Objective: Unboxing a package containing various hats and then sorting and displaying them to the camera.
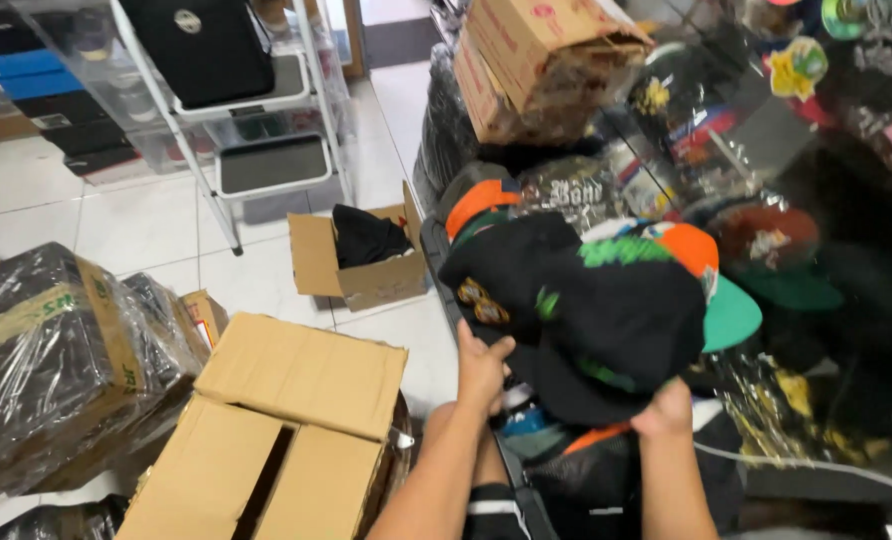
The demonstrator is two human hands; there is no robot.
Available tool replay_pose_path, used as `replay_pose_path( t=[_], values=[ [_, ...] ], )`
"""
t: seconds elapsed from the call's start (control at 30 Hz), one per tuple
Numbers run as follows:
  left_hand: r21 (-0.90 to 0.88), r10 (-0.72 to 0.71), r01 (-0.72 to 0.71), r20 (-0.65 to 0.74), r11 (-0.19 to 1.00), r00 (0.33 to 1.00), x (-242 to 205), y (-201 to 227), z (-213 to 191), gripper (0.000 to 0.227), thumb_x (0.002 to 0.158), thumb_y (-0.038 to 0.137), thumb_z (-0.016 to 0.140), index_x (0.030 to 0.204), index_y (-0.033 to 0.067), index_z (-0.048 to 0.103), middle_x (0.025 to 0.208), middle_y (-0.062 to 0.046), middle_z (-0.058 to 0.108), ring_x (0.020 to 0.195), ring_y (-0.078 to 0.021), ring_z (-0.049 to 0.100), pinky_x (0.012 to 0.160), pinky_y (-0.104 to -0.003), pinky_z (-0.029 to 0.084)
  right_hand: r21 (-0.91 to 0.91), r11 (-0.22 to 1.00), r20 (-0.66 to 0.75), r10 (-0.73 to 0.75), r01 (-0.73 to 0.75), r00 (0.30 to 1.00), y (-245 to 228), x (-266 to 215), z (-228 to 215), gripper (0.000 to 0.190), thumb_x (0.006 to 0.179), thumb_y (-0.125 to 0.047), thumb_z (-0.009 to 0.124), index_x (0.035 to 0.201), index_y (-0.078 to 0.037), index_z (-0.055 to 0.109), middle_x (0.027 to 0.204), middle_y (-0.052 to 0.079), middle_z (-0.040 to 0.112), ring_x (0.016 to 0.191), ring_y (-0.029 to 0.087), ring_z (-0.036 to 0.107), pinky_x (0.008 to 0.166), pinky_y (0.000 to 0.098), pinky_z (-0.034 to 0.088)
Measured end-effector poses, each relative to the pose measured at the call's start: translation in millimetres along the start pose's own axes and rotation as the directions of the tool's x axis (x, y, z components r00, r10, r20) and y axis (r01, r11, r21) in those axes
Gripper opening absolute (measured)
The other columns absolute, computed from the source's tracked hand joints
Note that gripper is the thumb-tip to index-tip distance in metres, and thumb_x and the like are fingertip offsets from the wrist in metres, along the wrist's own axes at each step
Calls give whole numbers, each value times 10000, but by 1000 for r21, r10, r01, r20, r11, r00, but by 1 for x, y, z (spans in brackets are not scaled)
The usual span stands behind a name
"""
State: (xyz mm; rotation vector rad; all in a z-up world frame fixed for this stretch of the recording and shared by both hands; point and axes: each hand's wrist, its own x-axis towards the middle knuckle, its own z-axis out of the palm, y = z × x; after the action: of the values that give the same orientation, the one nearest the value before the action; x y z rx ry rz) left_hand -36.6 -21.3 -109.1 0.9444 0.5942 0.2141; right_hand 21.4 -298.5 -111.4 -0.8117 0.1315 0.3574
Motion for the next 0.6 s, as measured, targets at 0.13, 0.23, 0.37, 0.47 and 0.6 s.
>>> replay_pose_path(
  t=[0.13,0.23,0.37,0.47,0.6],
  values=[
    [-126,-132,125,-55,984,990,-50,84,19,1015,949,32,645,1666,240,-43,1718,-198,26,1568,-366,141,1122,-674,267,93,995,-10,20,-19,1000,-27,6,-15,346,1005,-165,503,1250,26,655,1184,217,727,973,355,714,748,520,567],
    [-387,-110,96,-12,917,994,5,22,-23,585,966,-30,619,1466,201,422,1548,-120,469,1366,-363,521,1018,-631,480,173,984,20,36,-39,999,-52,6,-33,362,1028,-234,497,1204,27,677,1155,215,745,950,363,731,707,557,577],
    [-471,-90,97,38,877,995,17,23,-38,454,951,-31,628,1327,207,538,1441,-63,605,1262,-326,623,982,-603,536,275,956,89,80,-102,993,-73,5,-61,434,1061,-338,489,1133,28,710,1112,211,772,916,375,757,645,612,592],
    [-452,-13,46,75,891,997,0,48,-29,514,922,-58,634,1347,207,517,1453,-70,602,1259,-334,625,938,-608,565,239,968,77,53,-70,996,-83,1,-59,437,1081,-351,507,1094,28,725,1077,210,783,904,382,768,644,639,600],
    [-402,80,-8,163,916,983,-40,85,-5,658,872,-117,618,1415,223,468,1430,-102,610,1227,-320,638,878,-595,589,-18,999,-12,-33,33,999,-81,-9,-3,315,1046,-260,549,1108,-3,721,1026,170,751,868,350,754,709,615,601]
  ],
)
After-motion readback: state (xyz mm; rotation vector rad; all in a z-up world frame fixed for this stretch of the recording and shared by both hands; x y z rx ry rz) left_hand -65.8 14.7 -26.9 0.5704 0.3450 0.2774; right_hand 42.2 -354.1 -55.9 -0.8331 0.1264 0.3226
